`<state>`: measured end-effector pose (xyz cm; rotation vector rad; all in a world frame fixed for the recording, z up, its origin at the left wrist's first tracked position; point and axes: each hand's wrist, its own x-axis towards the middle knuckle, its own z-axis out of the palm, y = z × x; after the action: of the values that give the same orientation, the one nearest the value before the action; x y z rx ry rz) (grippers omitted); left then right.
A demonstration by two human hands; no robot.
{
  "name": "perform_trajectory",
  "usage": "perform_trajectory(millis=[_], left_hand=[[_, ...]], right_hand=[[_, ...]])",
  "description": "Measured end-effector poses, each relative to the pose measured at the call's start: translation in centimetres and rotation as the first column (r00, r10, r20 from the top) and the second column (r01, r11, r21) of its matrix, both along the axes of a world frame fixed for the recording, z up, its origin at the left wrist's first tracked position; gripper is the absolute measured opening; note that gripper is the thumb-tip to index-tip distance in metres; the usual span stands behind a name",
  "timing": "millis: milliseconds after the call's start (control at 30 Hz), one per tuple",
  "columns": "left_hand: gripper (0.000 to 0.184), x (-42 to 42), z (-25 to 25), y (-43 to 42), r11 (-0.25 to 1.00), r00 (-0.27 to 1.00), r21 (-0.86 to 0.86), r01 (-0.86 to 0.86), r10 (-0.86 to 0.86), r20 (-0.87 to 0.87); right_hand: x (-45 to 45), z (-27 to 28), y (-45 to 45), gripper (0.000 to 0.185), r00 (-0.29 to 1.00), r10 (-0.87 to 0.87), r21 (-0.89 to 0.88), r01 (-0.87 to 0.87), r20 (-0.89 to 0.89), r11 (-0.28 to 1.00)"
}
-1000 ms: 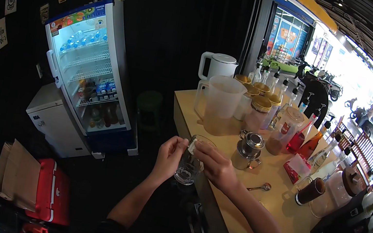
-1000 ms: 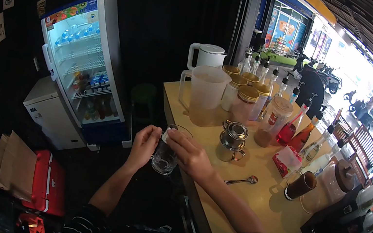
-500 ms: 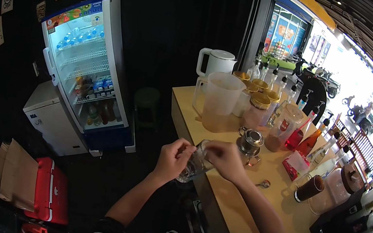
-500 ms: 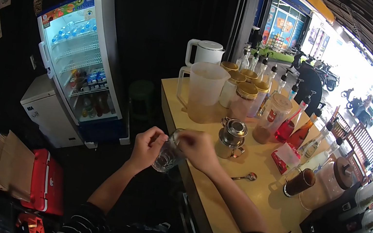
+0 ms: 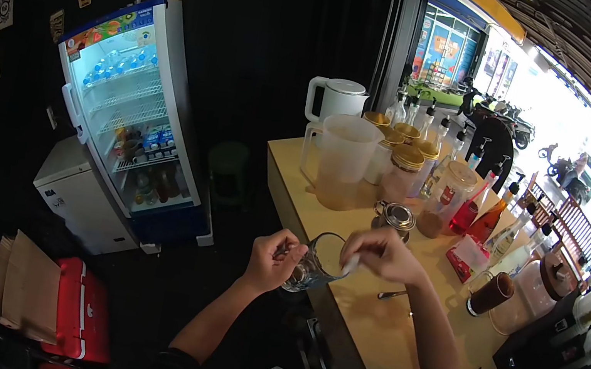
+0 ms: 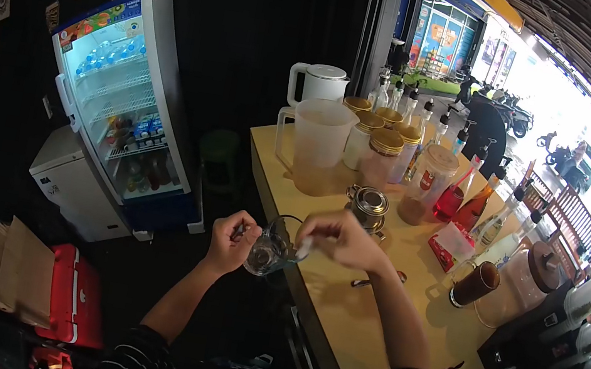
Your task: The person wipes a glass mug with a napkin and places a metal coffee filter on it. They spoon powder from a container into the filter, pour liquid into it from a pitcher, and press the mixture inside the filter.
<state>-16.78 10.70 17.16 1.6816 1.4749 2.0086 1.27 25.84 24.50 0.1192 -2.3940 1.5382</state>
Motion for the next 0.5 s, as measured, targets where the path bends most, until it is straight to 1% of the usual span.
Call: perform_trajectory(millis=[33,67,100,133,167,200,233,267,300,333,367,433,467,500], left_hand=[[0.027,0.1,-0.3,0.3,1.000,1.000,0.001,0.007,-0.007,-0.001],[0.027,0.1,-0.7,0.8,1.000,0.995,-0.004,0.027,-0.026,0.099],[0.028,0.2,-1.1,1.3,0.999,0.979,-0.010,0.048,-0.045,0.198],[0.028,0.6,-1.3,2.0,0.998,0.979,-0.011,0.058,-0.055,0.195],[0.029,1.2,-1.6,2.7,1.000,0.974,0.028,0.010,-0.016,0.224],[0.030,1.6,-1.5,3.1,0.997,0.967,0.068,-0.040,0.022,0.255],[0.030,1.6,-1.3,3.2,0.997,0.968,0.071,-0.034,0.015,0.250],[0.031,1.5,-1.0,3.4,0.998,0.933,0.059,-0.008,-0.014,0.361],[0.031,1.6,-0.8,3.4,0.999,0.881,0.046,0.018,-0.037,0.471],[0.032,1.7,-0.8,3.6,0.998,0.891,0.058,-0.003,-0.023,0.452],[0.032,1.7,-0.9,3.8,0.998,0.891,0.061,-0.002,-0.026,0.454],[0.031,1.6,-1.3,4.2,0.996,0.876,0.045,-0.078,0.047,0.480],[0.031,1.9,-1.5,4.4,0.996,0.876,0.048,-0.073,0.040,0.481],[0.033,2.3,-1.7,4.6,0.996,0.879,0.022,-0.090,0.069,0.471]], right_hand=[[-0.7,-1.0,0.5,0.016,1.000,-0.007,0.001,0.007,-0.001,1.000],[-2.1,-2.0,0.9,0.018,0.961,-0.249,-0.121,0.234,-0.123,0.965],[-3.3,-2.8,0.9,0.020,0.849,-0.485,-0.267,0.427,-0.209,0.864],[-4.0,-3.1,0.4,0.020,0.895,-0.406,-0.243,0.358,-0.183,0.901],[-4.5,-4.3,0.1,0.020,0.978,-0.209,-0.576,0.157,-0.024,0.802],[-4.9,-5.0,0.3,0.022,0.993,-0.065,-0.710,-0.027,-0.102,0.704],[-5.1,-5.5,0.4,0.023,0.976,0.066,-0.802,-0.207,-0.206,0.559],[-5.0,-6.0,0.5,0.023,0.976,0.060,-0.800,-0.208,-0.211,0.563],[-4.7,-6.2,-0.1,0.026,0.980,-0.058,-0.815,-0.124,-0.190,0.566],[-4.3,-6.3,-0.6,0.029,0.971,-0.173,-0.826,-0.040,-0.165,0.562],[-4.0,-6.3,-1.2,0.029,0.971,-0.174,-0.824,-0.038,-0.164,0.565],[-3.1,-6.4,-2.6,0.033,0.901,-0.400,-0.746,0.151,-0.166,0.649],[-3.0,-7.8,-2.4,0.036,0.879,-0.430,-0.742,0.148,-0.204,0.654],[-2.6,-8.3,-3.0,0.036,0.877,-0.436,-0.740,0.153,-0.205,0.655]])
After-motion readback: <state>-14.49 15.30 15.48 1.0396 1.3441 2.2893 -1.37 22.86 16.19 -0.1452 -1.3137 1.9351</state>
